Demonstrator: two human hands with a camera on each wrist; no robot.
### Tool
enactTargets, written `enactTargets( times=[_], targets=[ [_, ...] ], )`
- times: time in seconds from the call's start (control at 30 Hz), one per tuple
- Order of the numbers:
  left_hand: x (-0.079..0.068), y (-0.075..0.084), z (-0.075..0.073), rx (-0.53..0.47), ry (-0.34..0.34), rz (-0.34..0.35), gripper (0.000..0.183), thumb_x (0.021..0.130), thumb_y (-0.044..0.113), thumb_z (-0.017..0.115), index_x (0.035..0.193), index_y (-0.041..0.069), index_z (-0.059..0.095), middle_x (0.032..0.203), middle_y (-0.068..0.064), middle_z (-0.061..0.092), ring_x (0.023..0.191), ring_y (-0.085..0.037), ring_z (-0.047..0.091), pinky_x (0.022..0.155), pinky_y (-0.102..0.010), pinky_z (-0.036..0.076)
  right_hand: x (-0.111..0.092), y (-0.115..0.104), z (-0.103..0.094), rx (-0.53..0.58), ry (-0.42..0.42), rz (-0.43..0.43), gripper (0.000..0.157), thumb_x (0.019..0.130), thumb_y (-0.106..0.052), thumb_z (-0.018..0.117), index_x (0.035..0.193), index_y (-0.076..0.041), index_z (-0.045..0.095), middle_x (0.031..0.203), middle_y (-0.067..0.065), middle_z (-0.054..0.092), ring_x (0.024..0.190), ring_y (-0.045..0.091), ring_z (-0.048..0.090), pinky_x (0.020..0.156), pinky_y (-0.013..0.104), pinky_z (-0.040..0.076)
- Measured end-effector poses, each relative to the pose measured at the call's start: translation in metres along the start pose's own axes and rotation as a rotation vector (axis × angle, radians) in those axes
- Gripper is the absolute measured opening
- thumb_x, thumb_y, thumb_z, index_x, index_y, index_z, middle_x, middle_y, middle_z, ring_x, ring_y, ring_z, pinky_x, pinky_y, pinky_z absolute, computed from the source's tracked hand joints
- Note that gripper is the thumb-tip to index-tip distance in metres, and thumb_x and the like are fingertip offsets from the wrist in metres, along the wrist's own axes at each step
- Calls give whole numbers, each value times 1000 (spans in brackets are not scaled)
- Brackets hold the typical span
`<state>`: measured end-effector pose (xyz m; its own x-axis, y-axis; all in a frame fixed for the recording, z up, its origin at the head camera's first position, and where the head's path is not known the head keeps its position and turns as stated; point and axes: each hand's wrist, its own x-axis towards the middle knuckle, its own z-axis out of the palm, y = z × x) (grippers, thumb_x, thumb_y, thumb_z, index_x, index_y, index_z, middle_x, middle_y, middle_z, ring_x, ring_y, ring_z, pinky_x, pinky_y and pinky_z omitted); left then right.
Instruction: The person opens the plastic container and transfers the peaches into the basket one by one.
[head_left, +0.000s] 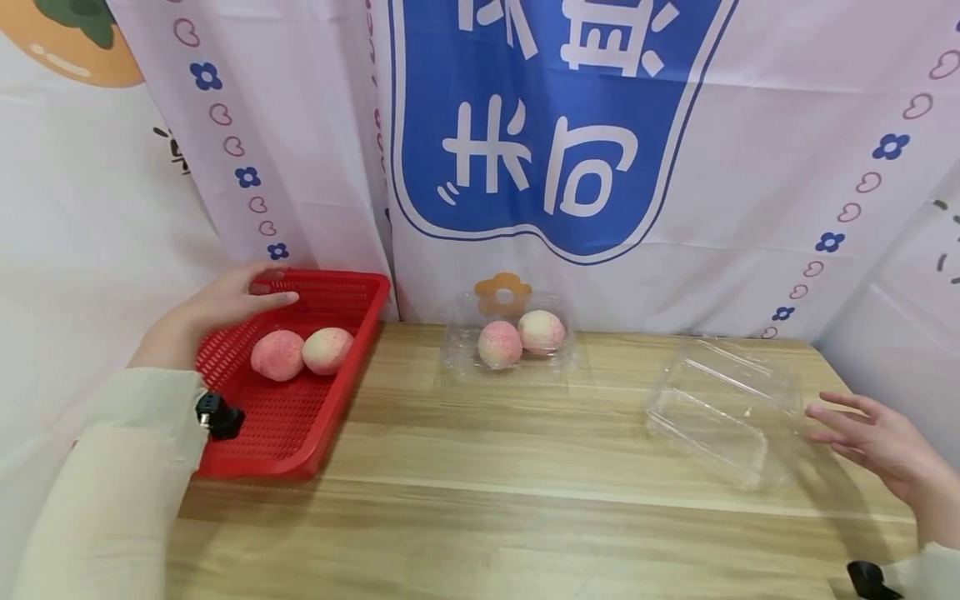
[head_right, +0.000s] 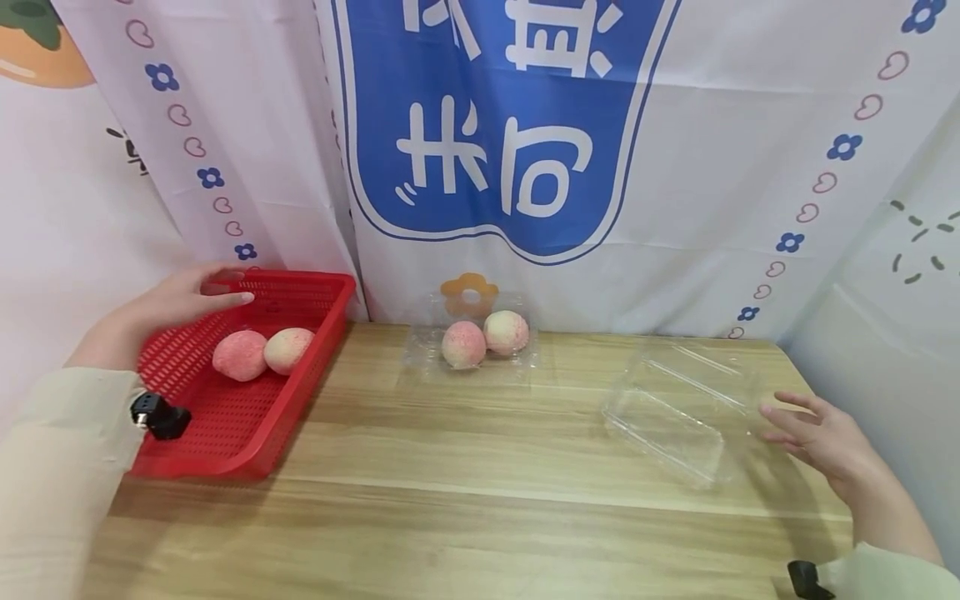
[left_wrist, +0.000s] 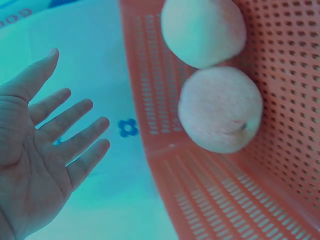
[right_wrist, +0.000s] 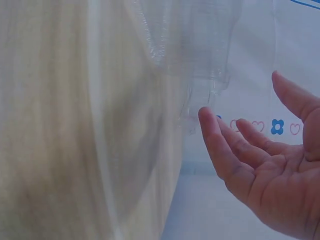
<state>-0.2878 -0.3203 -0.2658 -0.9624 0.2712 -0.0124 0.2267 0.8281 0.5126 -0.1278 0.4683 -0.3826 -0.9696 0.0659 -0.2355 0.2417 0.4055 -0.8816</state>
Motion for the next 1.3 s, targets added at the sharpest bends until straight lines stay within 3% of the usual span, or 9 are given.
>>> enactTargets(
  times=[0.07,0.17,0.47,0.6,0.7,0.8,1.13,1.23,1.3],
  targets=[
    [2,9,-1,-9,-6,10,70,99,33,60,151,-4,30,148,-33,39,136,-49,37,111,-68,30,-1,-4,-1,-78,24,-4,57,104,-33,51,150,-7,29,97,-38,55,81,-9,64,69,11,52],
    [3,21,0,10,-12,5,71,99,34,60,153,0,29,151,-31,37,137,-49,37,110,-68,32,0,-12,0,-150,52,-30,83,104,-37,49,151,17,5,99,-40,47,82,-16,59,69,7,49],
    [-2,59,10,7,-19,42,71,98,37,60,154,5,30,153,-25,39,138,-46,39,109,-65,37,8,-35,13,-134,46,-132,76,105,-34,49,156,5,9,100,-46,45,90,-19,57,70,4,44],
    [-1,78,17,-42,-26,48,69,99,34,60,155,6,29,155,-23,38,140,-45,39,110,-63,38,11,-41,17,-100,32,-168,55,104,-29,51,152,-16,28,102,-44,51,92,-17,59,71,4,45],
    [1,92,24,-58,-23,76,67,99,31,60,153,5,32,153,-23,40,139,-44,40,112,-62,37,12,-48,20,-56,8,-201,36,104,-24,52,135,-34,38,104,-41,56,92,-15,61,73,4,47],
    [4,102,30,-47,-28,104,66,98,30,61,152,4,34,152,-23,42,139,-43,40,112,-62,36,15,-57,25,-43,-15,-216,31,104,-24,52,127,-41,39,105,-40,57,93,-15,61,74,5,48],
    [19,122,57,-75,-89,76,68,98,30,61,154,7,31,152,-22,41,140,-42,39,110,-59,41,30,-85,42,-117,-49,-225,57,104,-29,53,151,-7,29,103,-42,53,95,-15,59,77,6,48],
    [26,125,67,-89,-103,57,68,98,30,62,154,7,32,147,-20,45,136,-41,42,109,-58,43,38,-95,49,-161,-64,-211,64,103,-35,52,154,-5,26,110,-36,54,95,-17,56,95,27,54],
    [31,128,73,-106,-112,47,68,97,31,62,153,7,32,146,-20,46,135,-41,43,107,-56,45,42,-104,54,-185,-76,-195,70,103,-39,51,155,-3,21,126,-18,59,96,-17,54,107,45,48]
  ],
)
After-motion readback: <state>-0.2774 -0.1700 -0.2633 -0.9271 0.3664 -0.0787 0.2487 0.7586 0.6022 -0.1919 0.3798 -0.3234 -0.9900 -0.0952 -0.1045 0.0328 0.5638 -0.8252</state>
